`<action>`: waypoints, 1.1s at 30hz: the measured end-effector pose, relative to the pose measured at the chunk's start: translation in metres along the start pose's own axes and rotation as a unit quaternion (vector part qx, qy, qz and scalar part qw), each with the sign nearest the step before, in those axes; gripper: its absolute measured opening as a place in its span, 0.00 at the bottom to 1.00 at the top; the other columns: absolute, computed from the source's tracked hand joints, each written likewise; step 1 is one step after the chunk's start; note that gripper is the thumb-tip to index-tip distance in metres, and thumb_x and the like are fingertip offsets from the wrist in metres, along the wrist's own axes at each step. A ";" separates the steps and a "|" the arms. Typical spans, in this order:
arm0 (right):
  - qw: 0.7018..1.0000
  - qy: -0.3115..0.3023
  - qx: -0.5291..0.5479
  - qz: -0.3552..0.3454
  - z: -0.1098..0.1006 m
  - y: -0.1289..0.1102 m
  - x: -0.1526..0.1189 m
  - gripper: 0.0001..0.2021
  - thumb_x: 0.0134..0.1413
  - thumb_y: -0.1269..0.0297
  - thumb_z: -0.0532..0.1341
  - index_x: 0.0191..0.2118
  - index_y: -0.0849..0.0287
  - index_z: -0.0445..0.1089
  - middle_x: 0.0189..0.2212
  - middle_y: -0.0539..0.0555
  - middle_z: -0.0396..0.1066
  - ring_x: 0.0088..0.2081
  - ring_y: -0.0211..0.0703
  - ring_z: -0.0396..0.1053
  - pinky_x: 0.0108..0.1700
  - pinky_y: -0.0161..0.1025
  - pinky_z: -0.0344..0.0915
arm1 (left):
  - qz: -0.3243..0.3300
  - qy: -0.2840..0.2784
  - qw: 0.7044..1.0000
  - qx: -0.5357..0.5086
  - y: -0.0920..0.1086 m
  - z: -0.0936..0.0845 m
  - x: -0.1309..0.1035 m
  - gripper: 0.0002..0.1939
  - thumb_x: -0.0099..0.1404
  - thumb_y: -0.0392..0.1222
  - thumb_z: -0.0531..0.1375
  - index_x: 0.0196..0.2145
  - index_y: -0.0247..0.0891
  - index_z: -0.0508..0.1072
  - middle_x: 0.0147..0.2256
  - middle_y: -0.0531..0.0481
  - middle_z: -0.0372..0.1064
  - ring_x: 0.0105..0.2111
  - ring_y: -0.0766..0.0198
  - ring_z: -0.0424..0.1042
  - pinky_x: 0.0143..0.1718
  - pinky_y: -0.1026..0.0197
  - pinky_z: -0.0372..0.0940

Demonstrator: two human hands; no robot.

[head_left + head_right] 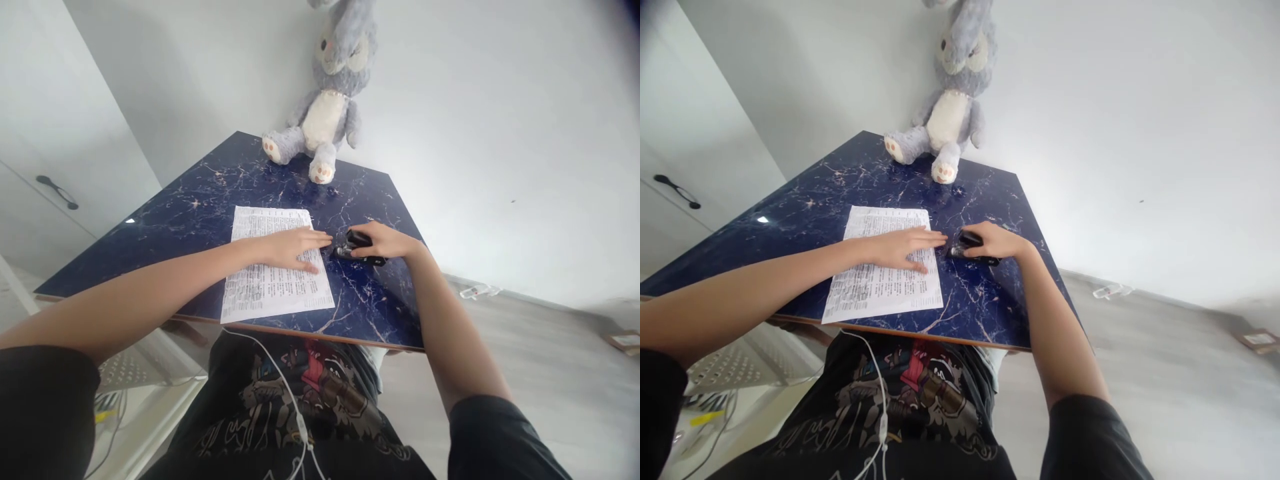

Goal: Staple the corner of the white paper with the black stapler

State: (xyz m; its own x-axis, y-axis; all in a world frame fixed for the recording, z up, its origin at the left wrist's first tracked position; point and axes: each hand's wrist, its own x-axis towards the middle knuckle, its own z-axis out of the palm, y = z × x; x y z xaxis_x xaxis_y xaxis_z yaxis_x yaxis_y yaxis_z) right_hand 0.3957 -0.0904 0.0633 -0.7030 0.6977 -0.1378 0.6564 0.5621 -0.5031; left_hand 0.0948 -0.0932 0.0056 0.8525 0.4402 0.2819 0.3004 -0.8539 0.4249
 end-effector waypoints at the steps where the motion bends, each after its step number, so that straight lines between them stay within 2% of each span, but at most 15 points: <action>1: 0.997 0.057 0.018 0.041 -0.002 0.000 0.001 0.15 0.59 0.51 0.65 0.37 0.58 0.66 0.31 0.52 0.70 0.30 0.42 0.66 0.33 0.41 0.59 | -0.023 0.074 0.997 -0.017 0.000 -0.003 0.000 0.25 0.75 0.59 0.55 0.59 0.42 0.74 0.59 0.41 0.73 0.60 0.50 0.70 0.61 0.47 0.63; 3: 0.978 0.169 0.063 0.107 -0.001 -0.006 0.013 0.16 0.62 0.50 0.62 0.40 0.59 0.65 0.33 0.56 0.72 0.30 0.45 0.69 0.32 0.42 0.62 | -0.085 0.241 0.966 -0.040 0.000 -0.011 -0.001 0.25 0.80 0.55 0.46 0.45 0.40 0.79 0.44 0.42 0.80 0.45 0.55 0.77 0.50 0.51 0.69; 4: 0.966 0.212 0.077 0.124 0.004 -0.014 0.023 0.15 0.63 0.51 0.61 0.42 0.59 0.65 0.34 0.57 0.72 0.31 0.46 0.70 0.32 0.42 0.63 | -0.111 0.312 0.943 -0.042 0.000 -0.015 -0.002 0.28 0.81 0.54 0.43 0.38 0.40 0.78 0.37 0.43 0.79 0.38 0.58 0.77 0.44 0.53 0.69; 6: 0.962 0.235 0.069 0.123 0.019 -0.035 0.052 0.12 0.62 0.55 0.60 0.42 0.59 0.66 0.35 0.58 0.73 0.33 0.46 0.71 0.34 0.42 0.64 | -0.137 0.403 0.905 -0.027 0.001 -0.021 -0.005 0.30 0.81 0.54 0.43 0.29 0.41 0.74 0.27 0.47 0.74 0.29 0.61 0.73 0.38 0.55 0.68; 9: 0.965 0.239 0.000 0.109 0.048 -0.071 0.105 0.09 0.60 0.58 0.63 0.36 0.59 0.67 0.35 0.57 0.74 0.36 0.47 0.71 0.38 0.41 0.64 | -0.134 0.443 0.887 -0.004 0.003 -0.025 -0.009 0.30 0.80 0.53 0.46 0.23 0.41 0.70 0.22 0.49 0.68 0.24 0.62 0.69 0.33 0.57 0.64; 11: 0.968 0.219 -0.035 0.117 0.062 -0.088 0.136 0.10 0.62 0.56 0.61 0.38 0.59 0.68 0.38 0.58 0.74 0.37 0.46 0.70 0.38 0.40 0.63 | -0.129 0.442 0.888 0.007 0.006 -0.025 -0.010 0.28 0.80 0.52 0.47 0.23 0.41 0.69 0.22 0.50 0.68 0.24 0.62 0.68 0.31 0.57 0.63; 13: 0.970 0.208 -0.044 0.118 0.069 -0.096 0.155 0.10 0.61 0.57 0.63 0.38 0.59 0.69 0.37 0.57 0.75 0.36 0.46 0.70 0.36 0.39 0.61 | -0.118 0.431 0.894 0.023 0.009 -0.024 -0.011 0.27 0.79 0.50 0.47 0.23 0.41 0.69 0.23 0.49 0.69 0.25 0.62 0.69 0.32 0.57 0.62; 15: 0.969 0.204 -0.046 0.129 0.071 -0.093 0.158 0.09 0.59 0.59 0.64 0.37 0.59 0.69 0.36 0.57 0.76 0.35 0.47 0.70 0.35 0.39 0.60 | -0.113 0.427 0.897 0.028 0.010 -0.025 -0.011 0.27 0.79 0.50 0.47 0.23 0.41 0.68 0.23 0.49 0.69 0.25 0.62 0.69 0.32 0.57 0.62; 18: 0.963 0.214 -0.054 0.157 0.068 -0.072 0.128 0.07 0.58 0.60 0.63 0.38 0.58 0.69 0.37 0.59 0.77 0.36 0.48 0.72 0.36 0.39 0.61 | -0.119 0.416 0.901 0.007 0.010 -0.025 -0.010 0.28 0.79 0.49 0.47 0.22 0.41 0.69 0.20 0.50 0.67 0.23 0.63 0.68 0.30 0.58 0.61; 21: 0.955 0.222 -0.060 0.187 0.058 -0.040 0.070 0.08 0.58 0.59 0.63 0.37 0.57 0.68 0.38 0.60 0.77 0.38 0.51 0.73 0.38 0.41 0.64 | -0.128 0.390 0.912 -0.013 0.010 -0.023 -0.008 0.28 0.79 0.49 0.47 0.22 0.40 0.70 0.19 0.52 0.66 0.21 0.64 0.67 0.29 0.59 0.61; 24: 0.930 0.257 -0.040 0.260 0.043 -0.005 0.009 0.09 0.55 0.58 0.65 0.36 0.56 0.67 0.36 0.59 0.76 0.38 0.53 0.73 0.37 0.43 0.65 | -0.122 0.368 0.922 -0.010 0.011 -0.021 -0.005 0.29 0.79 0.50 0.47 0.22 0.40 0.69 0.19 0.53 0.66 0.21 0.64 0.67 0.31 0.59 0.62; 26: 0.922 0.247 0.003 0.297 0.035 0.014 -0.021 0.10 0.55 0.57 0.65 0.37 0.56 0.67 0.35 0.59 0.75 0.36 0.53 0.73 0.35 0.43 0.66 | -0.113 0.360 0.926 -0.002 0.012 -0.020 -0.003 0.29 0.79 0.50 0.46 0.22 0.40 0.69 0.19 0.53 0.66 0.22 0.63 0.69 0.33 0.59 0.63; 28: 0.917 0.240 0.049 0.314 0.032 0.028 -0.041 0.14 0.55 0.53 0.66 0.39 0.57 0.68 0.35 0.58 0.75 0.34 0.52 0.73 0.32 0.43 0.66 | -0.109 0.356 0.928 0.005 0.012 -0.018 -0.003 0.29 0.79 0.49 0.46 0.22 0.40 0.70 0.19 0.53 0.67 0.23 0.63 0.70 0.34 0.59 0.63; 31: 0.923 0.238 0.114 0.279 0.031 0.048 -0.052 0.22 0.57 0.41 0.65 0.43 0.56 0.70 0.37 0.58 0.76 0.34 0.51 0.73 0.33 0.43 0.68 | -0.115 0.354 0.928 0.009 0.010 -0.019 -0.004 0.29 0.79 0.49 0.47 0.22 0.40 0.71 0.19 0.53 0.67 0.22 0.63 0.69 0.32 0.60 0.63; 33: 0.914 0.298 0.129 0.244 0.031 0.065 -0.053 0.26 0.61 0.35 0.59 0.44 0.56 0.71 0.39 0.59 0.75 0.38 0.52 0.74 0.37 0.44 0.71 | -0.114 0.357 0.927 0.016 0.006 -0.023 -0.006 0.28 0.79 0.48 0.47 0.23 0.40 0.71 0.19 0.52 0.67 0.21 0.63 0.69 0.31 0.60 0.62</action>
State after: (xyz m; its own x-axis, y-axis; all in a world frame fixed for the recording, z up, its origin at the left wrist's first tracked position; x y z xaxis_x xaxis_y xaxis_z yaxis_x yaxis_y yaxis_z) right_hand 0.4670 -0.1042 0.0117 -0.0209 0.9985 0.0513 0.7121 0.0509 -0.7002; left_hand 0.0815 -0.0952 0.0260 0.2680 0.6726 0.6898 0.4607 -0.7183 0.5214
